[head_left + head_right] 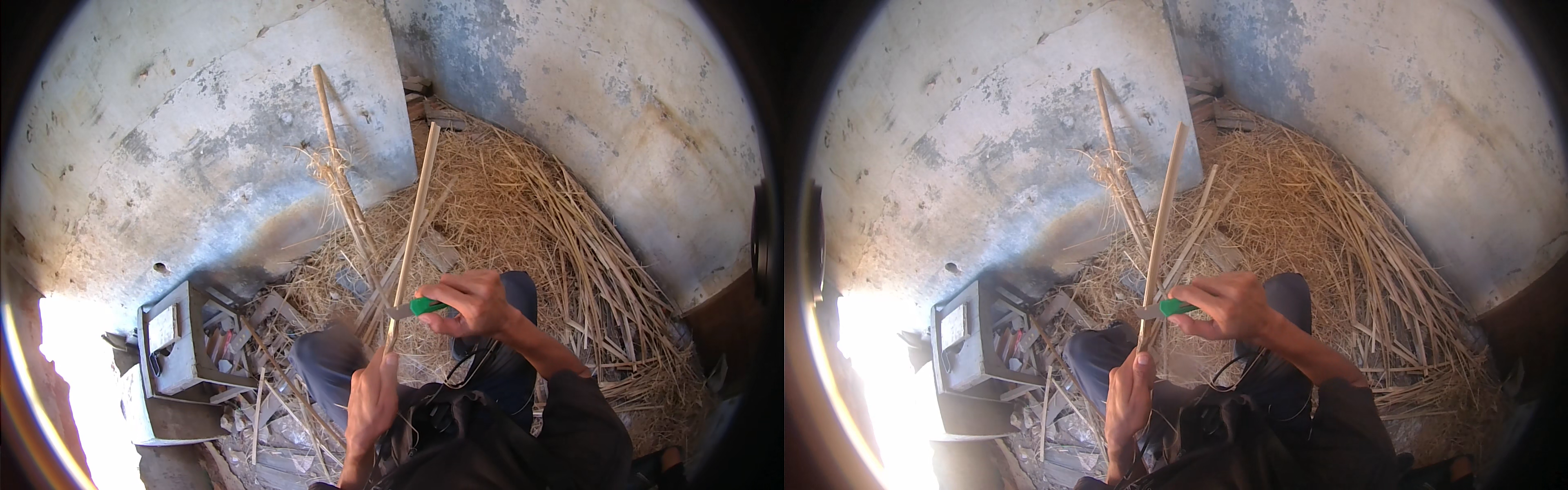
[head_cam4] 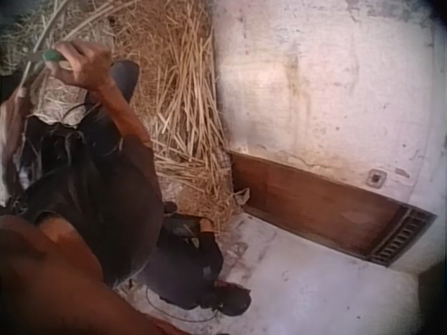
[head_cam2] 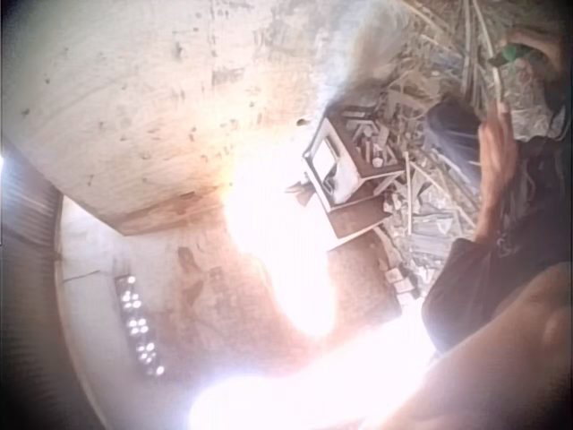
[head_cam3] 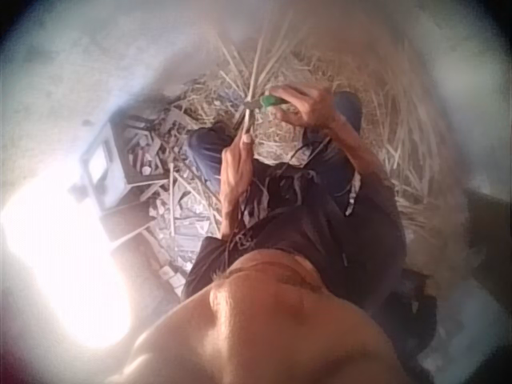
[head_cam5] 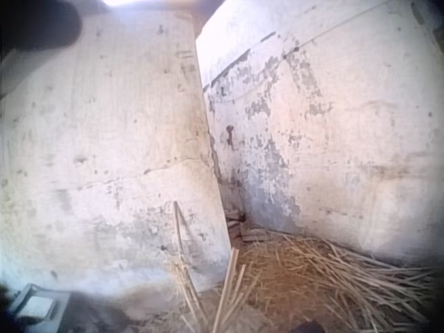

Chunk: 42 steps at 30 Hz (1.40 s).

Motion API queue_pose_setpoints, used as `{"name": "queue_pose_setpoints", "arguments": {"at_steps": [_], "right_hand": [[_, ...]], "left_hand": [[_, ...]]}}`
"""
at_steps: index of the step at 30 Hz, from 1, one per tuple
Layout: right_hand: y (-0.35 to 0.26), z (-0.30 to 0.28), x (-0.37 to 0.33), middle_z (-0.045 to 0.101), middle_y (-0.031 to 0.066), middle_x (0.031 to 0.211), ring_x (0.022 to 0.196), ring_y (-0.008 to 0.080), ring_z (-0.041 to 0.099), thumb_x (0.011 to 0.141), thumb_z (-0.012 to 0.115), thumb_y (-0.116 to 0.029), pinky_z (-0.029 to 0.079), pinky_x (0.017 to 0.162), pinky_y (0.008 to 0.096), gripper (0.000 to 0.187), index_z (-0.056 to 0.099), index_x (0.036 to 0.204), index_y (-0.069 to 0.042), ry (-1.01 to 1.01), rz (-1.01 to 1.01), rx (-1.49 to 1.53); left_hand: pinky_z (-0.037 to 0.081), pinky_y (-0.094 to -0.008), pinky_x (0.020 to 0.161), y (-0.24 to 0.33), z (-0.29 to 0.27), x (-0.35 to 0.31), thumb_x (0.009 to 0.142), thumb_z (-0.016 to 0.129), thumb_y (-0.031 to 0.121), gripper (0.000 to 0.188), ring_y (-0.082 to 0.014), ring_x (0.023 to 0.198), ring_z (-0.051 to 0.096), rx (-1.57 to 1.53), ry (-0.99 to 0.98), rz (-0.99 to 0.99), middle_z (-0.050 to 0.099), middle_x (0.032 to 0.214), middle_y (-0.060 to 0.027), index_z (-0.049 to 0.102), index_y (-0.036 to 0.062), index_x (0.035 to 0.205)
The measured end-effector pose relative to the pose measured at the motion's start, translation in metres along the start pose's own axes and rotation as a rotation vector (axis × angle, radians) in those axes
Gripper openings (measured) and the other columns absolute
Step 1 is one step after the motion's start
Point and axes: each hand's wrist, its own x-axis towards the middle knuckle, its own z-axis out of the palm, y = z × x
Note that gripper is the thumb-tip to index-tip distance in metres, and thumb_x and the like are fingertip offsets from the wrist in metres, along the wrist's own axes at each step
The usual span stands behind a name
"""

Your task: The person sits on the floor and uses a green utility knife to peel the outer layer off a long bamboo stick. They hold the stick with their left hand and scrape the blade along its length with their right hand, creating thin strips of bamboo that fall to the ground.

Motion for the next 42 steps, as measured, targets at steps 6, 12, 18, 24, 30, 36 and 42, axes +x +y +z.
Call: {"name": "queue_pose_setpoints", "arguments": {"at_steps": [6, 12, 18, 24, 30, 36, 42], "right_hand": [[0.004, 0.001, 0.002, 0.07, -0.0039, 0.076, 0.057, 0.0155, 0.068, 0.094, 0.083, -0.041, 0.053, 0.053, 0.0319, 0.026, 0.081, 0.106, -0.018, 0.01, -0.018, -0.024], [0.005, 0.0, 0.003, 0.07, -0.0014, 0.076, 0.057, 0.0169, 0.068, 0.087, 0.088, -0.038, 0.054, 0.053, 0.0327, 0.032, 0.083, 0.107, -0.013, -0.025, -0.033, -0.037], [0.006, 0.002, 0.006, 0.07, -0.0016, 0.075, 0.056, 0.0169, 0.067, 0.088, 0.087, -0.039, 0.054, 0.052, 0.0323, 0.032, 0.084, 0.106, -0.013, -0.011, -0.044, -0.045], [0.014, 0.001, 0.002, 0.075, 0.0002, 0.079, 0.057, 0.0157, 0.068, 0.092, 0.084, -0.039, 0.054, 0.052, 0.0311, 0.03, 0.084, 0.106, -0.012, -0.014, -0.008, -0.061], [0.067, -0.012, 0.016, 0.081, 0.0037, 0.085, 0.058, 0.0117, 0.069, 0.106, 0.07, -0.046, 0.052, 0.049, 0.0294, 0.039, 0.084, 0.112, -0.01, 0.19, 0.136, -0.117], [0.143, -0.03, 0.007, 0.076, 0.0044, 0.076, 0.054, 0.017, 0.064, 0.111, 0.061, -0.056, 0.048, 0.05, 0.0329, 0.052, 0.083, 0.116, -0.01, 0.185, 0.599, -0.257], [0.207, -0.069, -0.02, 0.064, 0.0023, 0.068, 0.053, 0.0163, 0.055, 0.112, 0.057, -0.061, 0.045, 0.055, 0.0375, 0.06, 0.083, 0.12, -0.008, -0.026, 0.808, -0.267]], "left_hand": [[0.041, -0.0508, 0.06, -0.003, -0.003, -0.004, 0.118, 0.048, 0.018, 0.029, -0.0494, 0.061, 0.056, 0.029, -0.004, -0.022, 0.053, 0.067, -0.0254, 0.064, -0.0046, 0.108], [0.042, -0.0515, 0.06, -0.004, -0.003, -0.007, 0.117, 0.049, 0.018, 0.029, -0.0521, 0.063, 0.057, 0.042, 0.008, -0.038, 0.055, 0.068, -0.027, 0.065, -0.0045, 0.112], [0.044, -0.0529, 0.063, -0.013, -0.003, -0.009, 0.117, 0.05, 0.018, 0.028, -0.0558, 0.072, 0.061, 0.06, 0.021, -0.011, 0.058, 0.071, -0.0287, 0.066, -0.0045, 0.112], [0.046, -0.0536, 0.064, -0.01, -0.006, -0.013, 0.117, 0.051, 0.02, 0.03, -0.0561, 0.074, 0.062, 0.075, 0.004, -0.059, 0.06, 0.073, -0.0294, 0.068, -0.0051, 0.119], [0.046, -0.0577, 0.068, -0.034, -0.001, -0.033, 0.118, 0.05, 0.022, 0.032, -0.0577, 0.077, 0.062, 0.109, -0.034, -0.055, 0.061, 0.074, -0.0304, 0.068, -0.0035, 0.123], [0.048, -0.0584, 0.072, -0.036, -0.006, -0.052, 0.119, 0.049, 0.029, 0.036, -0.0597, 0.084, 0.061, 0.15, -0.172, -0.185, 0.062, 0.077, -0.0314, 0.067, -0.0014, 0.112], [0.051, -0.0482, 0.073, -0.072, -0.025, -0.053, 0.118, 0.053, 0.036, 0.042, -0.0419, 0.074, 0.065, 0.125, -0.131, -0.29, 0.064, 0.076, -0.0234, 0.066, -0.0021, 0.105]]}}
